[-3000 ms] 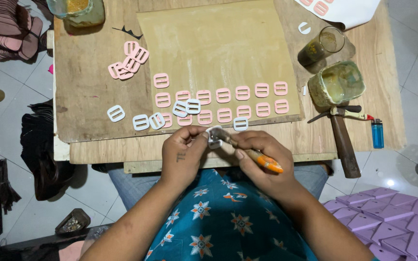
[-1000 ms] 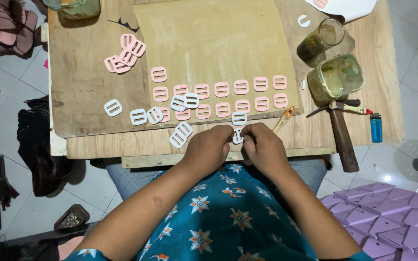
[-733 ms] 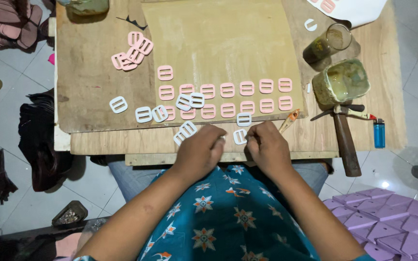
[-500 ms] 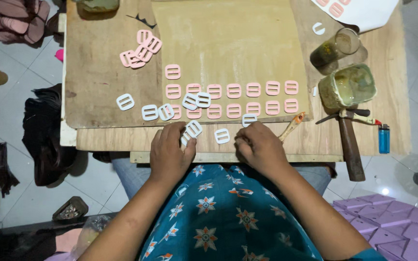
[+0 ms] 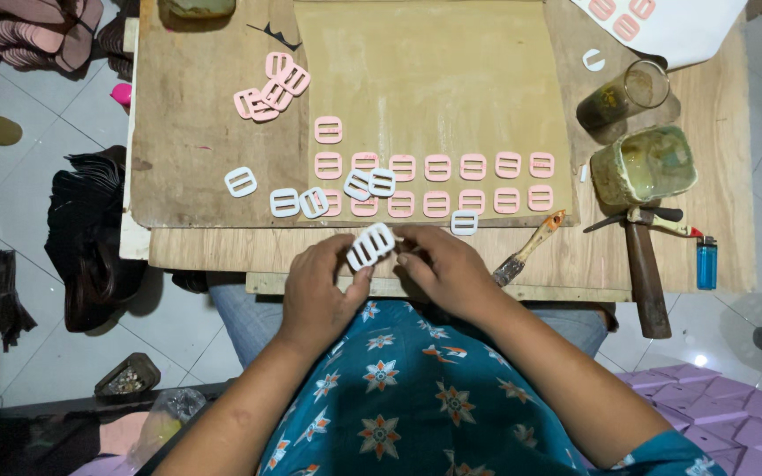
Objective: The person sits at a workbench and applies glue with a brush to small plastic buckle pieces, then places each coated buckle in rows on a board to build a grid of finished pieces.
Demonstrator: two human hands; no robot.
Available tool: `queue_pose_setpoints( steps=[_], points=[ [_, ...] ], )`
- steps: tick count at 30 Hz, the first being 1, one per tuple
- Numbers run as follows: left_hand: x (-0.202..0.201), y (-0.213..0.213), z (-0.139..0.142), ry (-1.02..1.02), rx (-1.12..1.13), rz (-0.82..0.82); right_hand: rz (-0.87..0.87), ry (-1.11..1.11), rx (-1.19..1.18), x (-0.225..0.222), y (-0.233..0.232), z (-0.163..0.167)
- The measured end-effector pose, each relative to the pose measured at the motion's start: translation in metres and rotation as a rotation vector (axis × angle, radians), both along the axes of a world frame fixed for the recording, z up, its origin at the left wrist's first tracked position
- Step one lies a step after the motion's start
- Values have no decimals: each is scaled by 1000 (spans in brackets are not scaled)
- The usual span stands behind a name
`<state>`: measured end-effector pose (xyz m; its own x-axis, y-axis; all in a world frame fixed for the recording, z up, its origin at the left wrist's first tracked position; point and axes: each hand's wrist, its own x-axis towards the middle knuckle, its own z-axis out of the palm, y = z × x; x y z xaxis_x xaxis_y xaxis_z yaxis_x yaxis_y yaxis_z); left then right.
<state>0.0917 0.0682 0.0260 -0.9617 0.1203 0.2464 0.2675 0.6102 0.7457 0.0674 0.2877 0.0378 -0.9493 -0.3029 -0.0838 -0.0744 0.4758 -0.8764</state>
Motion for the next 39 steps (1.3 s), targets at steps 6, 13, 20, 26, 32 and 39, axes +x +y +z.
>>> queue_pose_setpoints(
  steps=[6,13,20,26,32,39],
  points=[
    [1,5,2,2,67,-11,-145,-268,-348,-13,-2,-24],
    [-6,10,-19,-413,897,9,-326,35,276,-37,19,-23],
    [-15,2,-22,-812,1372,43,-269,404,354,-40,31,-24],
    [-18,5,-24,-853,1459,3,-386,408,329,-39,35,-30],
    [-18,8,-23,-860,1470,-9,-321,551,273,-40,36,-16],
    [-20,7,-19,-884,1514,-161,-161,-187,-134,-21,10,12]
  ],
)
